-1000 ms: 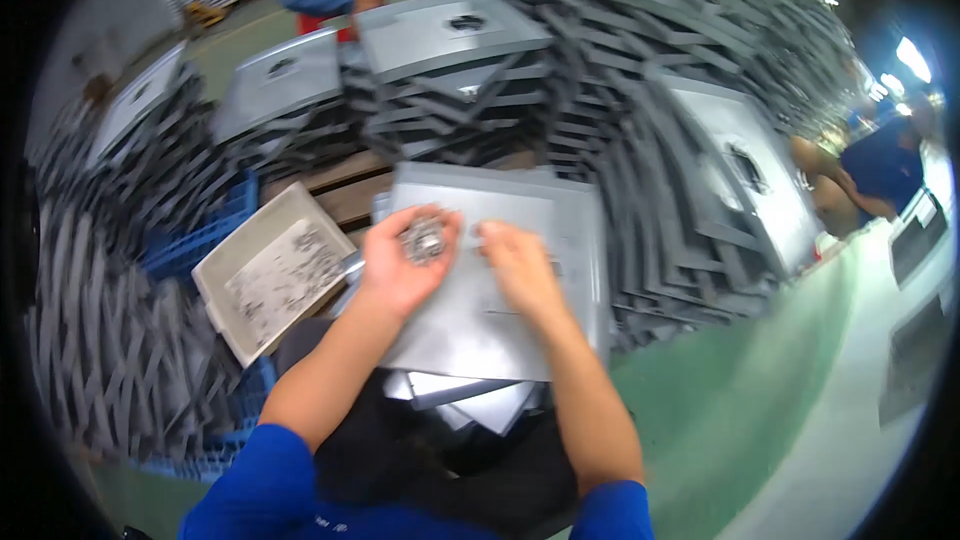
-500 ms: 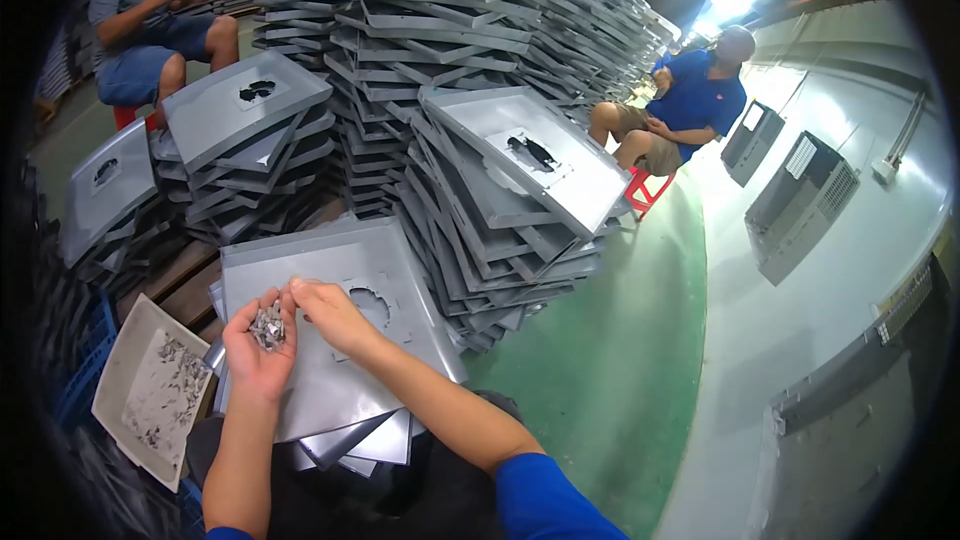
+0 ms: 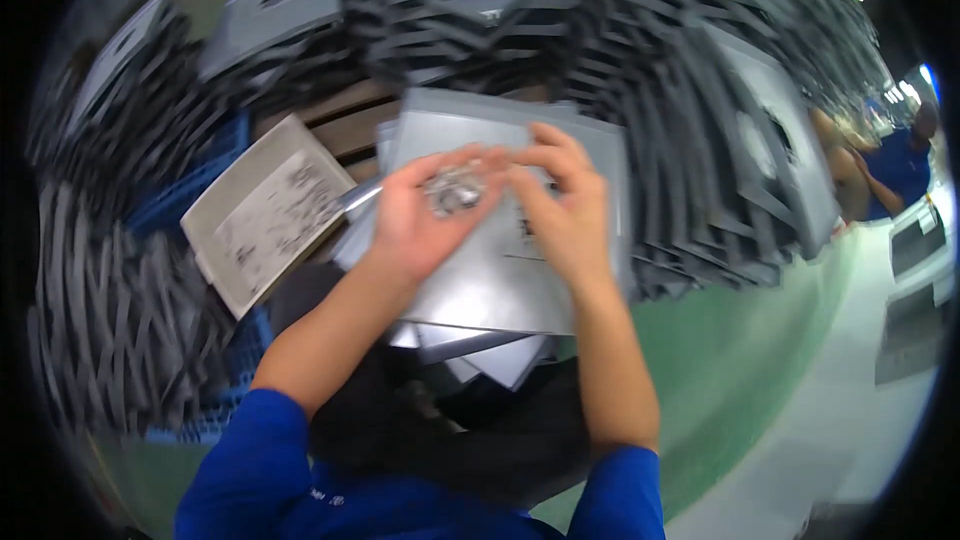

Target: The person sorts small metal clips by hand, taking them from a plastic bin and placing them onto metal sheets on a pallet.

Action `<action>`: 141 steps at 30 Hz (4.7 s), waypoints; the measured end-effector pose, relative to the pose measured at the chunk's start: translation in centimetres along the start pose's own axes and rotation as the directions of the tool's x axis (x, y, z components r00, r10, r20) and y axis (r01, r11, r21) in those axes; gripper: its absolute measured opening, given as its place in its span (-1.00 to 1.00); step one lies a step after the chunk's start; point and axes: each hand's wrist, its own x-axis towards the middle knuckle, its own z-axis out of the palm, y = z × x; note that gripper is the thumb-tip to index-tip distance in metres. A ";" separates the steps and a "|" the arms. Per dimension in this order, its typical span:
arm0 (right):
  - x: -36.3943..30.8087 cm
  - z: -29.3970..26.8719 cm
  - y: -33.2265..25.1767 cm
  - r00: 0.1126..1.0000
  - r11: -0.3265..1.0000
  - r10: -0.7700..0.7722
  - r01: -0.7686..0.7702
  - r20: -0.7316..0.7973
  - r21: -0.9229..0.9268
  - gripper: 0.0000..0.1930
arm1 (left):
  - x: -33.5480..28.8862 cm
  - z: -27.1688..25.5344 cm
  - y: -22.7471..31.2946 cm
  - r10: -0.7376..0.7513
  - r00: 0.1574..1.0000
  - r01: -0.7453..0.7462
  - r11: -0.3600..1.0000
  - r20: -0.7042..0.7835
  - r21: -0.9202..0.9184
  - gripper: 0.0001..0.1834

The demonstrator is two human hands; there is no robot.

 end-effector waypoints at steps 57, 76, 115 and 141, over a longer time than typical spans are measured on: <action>-0.4 1.2 0.2 0.949 0.968 0.121 -0.048 0.290 -0.248 -0.94 | 0.1 -2.1 -0.9 -0.095 0.995 0.097 0.991 -0.025 0.093 -0.67; 0.0 0.5 0.1 0.958 0.967 0.189 -0.220 0.216 0.129 -0.82 | -0.6 -1.0 -0.1 -0.115 0.993 0.071 0.751 0.024 0.656 -0.69; 0.3 -0.2 8.5 0.978 0.901 0.206 -0.198 -0.020 -0.387 -0.92 | 0.5 -2.7 2.9 0.029 0.994 -0.029 1.000 -0.110 0.001 -0.79; 0.4 1.3 8.1 0.998 0.747 0.041 -0.004 0.039 -0.665 -0.93 | 0.1 -2.4 1.1 0.019 0.985 0.000 0.994 -0.172 0.111 -0.77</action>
